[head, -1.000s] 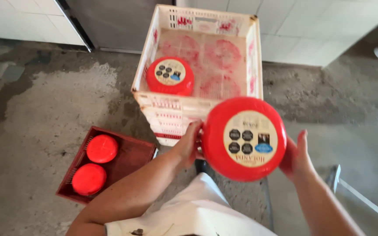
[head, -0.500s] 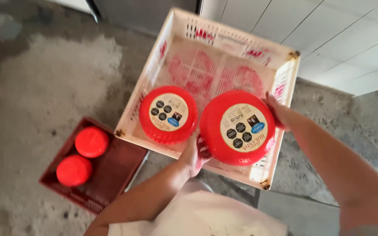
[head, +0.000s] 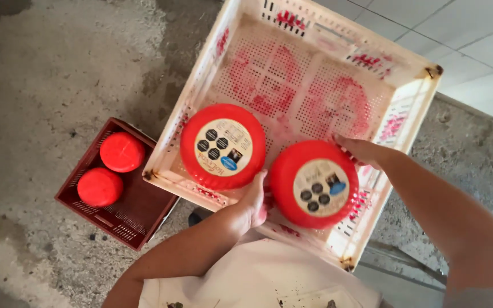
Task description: The person picks up round plates from a crate, places them on a cardboard-covered table, and paints the top surface red using a brush. After painting, the person places a paper label on the center of the plate and returns it to the crate.
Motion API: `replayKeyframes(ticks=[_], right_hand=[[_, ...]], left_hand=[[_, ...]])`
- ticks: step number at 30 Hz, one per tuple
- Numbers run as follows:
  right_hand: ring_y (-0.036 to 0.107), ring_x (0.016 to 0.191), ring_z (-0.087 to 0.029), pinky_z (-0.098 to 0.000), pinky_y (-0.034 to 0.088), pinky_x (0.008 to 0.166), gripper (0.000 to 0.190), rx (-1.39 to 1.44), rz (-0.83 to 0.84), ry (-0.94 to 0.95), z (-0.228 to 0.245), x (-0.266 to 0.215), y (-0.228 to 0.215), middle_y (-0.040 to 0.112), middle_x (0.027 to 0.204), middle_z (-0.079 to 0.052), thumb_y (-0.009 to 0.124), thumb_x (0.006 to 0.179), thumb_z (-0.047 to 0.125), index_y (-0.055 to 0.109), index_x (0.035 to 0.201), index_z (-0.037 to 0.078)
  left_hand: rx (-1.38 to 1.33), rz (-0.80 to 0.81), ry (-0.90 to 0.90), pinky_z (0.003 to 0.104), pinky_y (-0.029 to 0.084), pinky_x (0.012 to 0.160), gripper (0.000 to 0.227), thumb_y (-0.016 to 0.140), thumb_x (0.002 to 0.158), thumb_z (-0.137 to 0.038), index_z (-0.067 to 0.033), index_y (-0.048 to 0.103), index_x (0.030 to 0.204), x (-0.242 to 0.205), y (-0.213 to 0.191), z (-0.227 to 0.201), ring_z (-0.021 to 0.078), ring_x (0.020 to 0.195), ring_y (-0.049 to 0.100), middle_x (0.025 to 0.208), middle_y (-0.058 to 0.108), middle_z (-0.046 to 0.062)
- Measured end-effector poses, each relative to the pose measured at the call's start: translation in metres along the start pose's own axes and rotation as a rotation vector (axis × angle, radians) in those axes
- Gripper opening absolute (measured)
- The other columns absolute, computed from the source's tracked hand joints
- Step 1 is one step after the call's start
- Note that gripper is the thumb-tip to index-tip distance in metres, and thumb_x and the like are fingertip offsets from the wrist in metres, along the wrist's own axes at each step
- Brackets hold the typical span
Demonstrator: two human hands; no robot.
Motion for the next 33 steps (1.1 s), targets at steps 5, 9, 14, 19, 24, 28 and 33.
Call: replayKeyframes(ticks=[5,9,14,19,24,28,33], right_hand=[[0.067,0.101,-0.038,-0.0508,0.050,0.098,0.076,-0.065,-0.123,-0.224,-0.003,0.022,-0.033,0.068,0.112,-0.021,0.057,0.095,0.075,0.066,0.134,0.011],[0.062,0.119,-0.030,-0.0436,0.050,0.103,0.034,-0.109,-0.250,-0.846,0.009,0.014,-0.058,0.062,0.128,-0.009,0.052,0.105,0.025,0.057,0.139,0.020],[0.069,0.114,-0.029,-0.0384,0.060,0.106,0.035,0.518,-0.207,-0.889,0.082,-0.105,0.024,0.067,0.118,-0.015,0.049,0.112,0.038,0.060,0.122,0.007],[0.071,0.108,-0.040,-0.0436,0.060,0.100,0.047,0.371,0.108,-1.152,0.140,-0.170,0.172,0.064,0.127,-0.031,0.057,0.101,0.028,0.051,0.131,-0.007],[0.074,0.106,-0.034,-0.0400,0.059,0.098,0.038,0.016,0.294,-1.193,0.207,-0.192,0.363,0.067,0.125,-0.022,0.060,0.093,0.014,0.060,0.124,-0.008],[0.070,0.098,-0.015,-0.0291,0.052,0.091,0.030,-0.359,0.227,-1.031,0.214,-0.156,0.540,0.077,0.110,-0.006,0.067,0.090,0.018,0.075,0.116,0.005],[0.065,0.123,-0.015,-0.0289,0.048,0.107,0.054,-0.798,0.344,-0.754,0.099,0.028,0.715,0.064,0.137,-0.004,0.081,0.082,0.034,0.067,0.130,0.015]], left_hand=[[0.097,-0.094,-0.037,0.063,0.002,0.123,0.114,0.057,0.089,-0.080,-0.0192,0.000,0.166,-0.042,0.004,-0.017,0.0396,0.158,0.004,0.173,-0.002,0.017],[0.317,0.123,0.021,0.052,0.011,0.122,0.096,0.054,0.083,-0.072,-0.0257,0.024,0.161,-0.116,0.025,-0.050,0.0257,0.157,0.010,0.172,0.014,0.003],[0.852,0.231,0.548,0.028,0.049,0.094,0.057,0.057,0.084,-0.066,-0.0208,0.073,0.115,-0.131,-0.029,-0.069,0.0074,0.106,0.061,0.113,0.073,-0.005],[0.687,0.283,0.673,0.024,0.052,0.081,0.037,0.066,0.091,-0.047,-0.0139,0.070,0.107,-0.181,-0.148,-0.064,0.0091,0.086,0.065,0.095,0.076,-0.001],[0.530,0.051,0.691,0.026,0.055,0.079,0.028,0.064,0.094,-0.039,-0.0152,0.071,0.107,-0.225,-0.339,-0.056,0.0086,0.089,0.063,0.092,0.071,-0.002],[0.329,-0.167,0.610,0.025,0.053,0.080,0.032,0.068,0.092,-0.040,-0.0173,0.070,0.114,-0.207,-0.538,-0.020,0.0054,0.092,0.061,0.099,0.069,-0.005],[0.184,-0.343,0.470,0.023,0.048,0.080,0.031,0.070,0.092,-0.040,-0.0218,0.066,0.116,-0.173,-0.740,0.048,0.0073,0.089,0.059,0.098,0.068,-0.005]])
Point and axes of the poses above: each hand's wrist, its own x-axis towards the middle knuckle, its own y-axis out of the palm, z = x × y, the point moved 7 cm from there along x, towards the middle knuckle
